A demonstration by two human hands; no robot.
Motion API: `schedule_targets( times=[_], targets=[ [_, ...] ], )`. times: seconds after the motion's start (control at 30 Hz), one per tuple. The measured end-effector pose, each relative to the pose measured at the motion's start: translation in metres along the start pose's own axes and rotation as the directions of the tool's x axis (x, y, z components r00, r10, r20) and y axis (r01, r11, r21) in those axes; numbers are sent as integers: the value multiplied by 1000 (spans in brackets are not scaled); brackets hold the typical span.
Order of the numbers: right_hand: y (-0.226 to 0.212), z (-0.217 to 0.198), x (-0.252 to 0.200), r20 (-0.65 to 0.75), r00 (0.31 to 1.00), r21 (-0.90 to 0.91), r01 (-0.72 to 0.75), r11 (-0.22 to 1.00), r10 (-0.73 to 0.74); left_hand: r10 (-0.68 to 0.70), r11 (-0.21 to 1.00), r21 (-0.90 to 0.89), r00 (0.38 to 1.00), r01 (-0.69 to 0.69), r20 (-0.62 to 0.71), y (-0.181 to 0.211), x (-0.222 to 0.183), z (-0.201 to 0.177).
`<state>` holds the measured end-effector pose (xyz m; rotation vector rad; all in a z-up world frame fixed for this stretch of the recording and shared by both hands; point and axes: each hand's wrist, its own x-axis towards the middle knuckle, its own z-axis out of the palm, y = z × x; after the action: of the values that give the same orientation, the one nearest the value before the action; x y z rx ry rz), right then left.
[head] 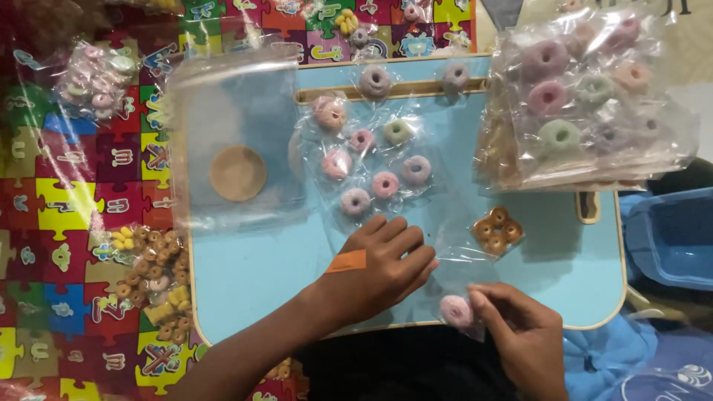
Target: A person is manually packaging small, colorful donut-shaped items into clear plastic bags on a small blue table.
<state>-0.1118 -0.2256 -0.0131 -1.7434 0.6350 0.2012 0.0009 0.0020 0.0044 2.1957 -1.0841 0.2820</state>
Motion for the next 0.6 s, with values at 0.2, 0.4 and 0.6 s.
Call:
schedule_targets(
  times=[0.2, 0.4, 0.6],
  targets=[
    [-24, 5, 1, 172, 981, 180, -126, 975, 95, 8, 1000, 12, 1000, -8, -20, 0, -3, -1],
    [9, -14, -12, 222, 761, -546, 615, 569, -609, 0, 999, -53, 1000, 0, -12, -1, -3, -7],
    [-1, 41, 19, 566, 484, -510, 842, 178, -667, 75, 990, -117, 996, -80, -48, 0, -2, -8]
  ],
)
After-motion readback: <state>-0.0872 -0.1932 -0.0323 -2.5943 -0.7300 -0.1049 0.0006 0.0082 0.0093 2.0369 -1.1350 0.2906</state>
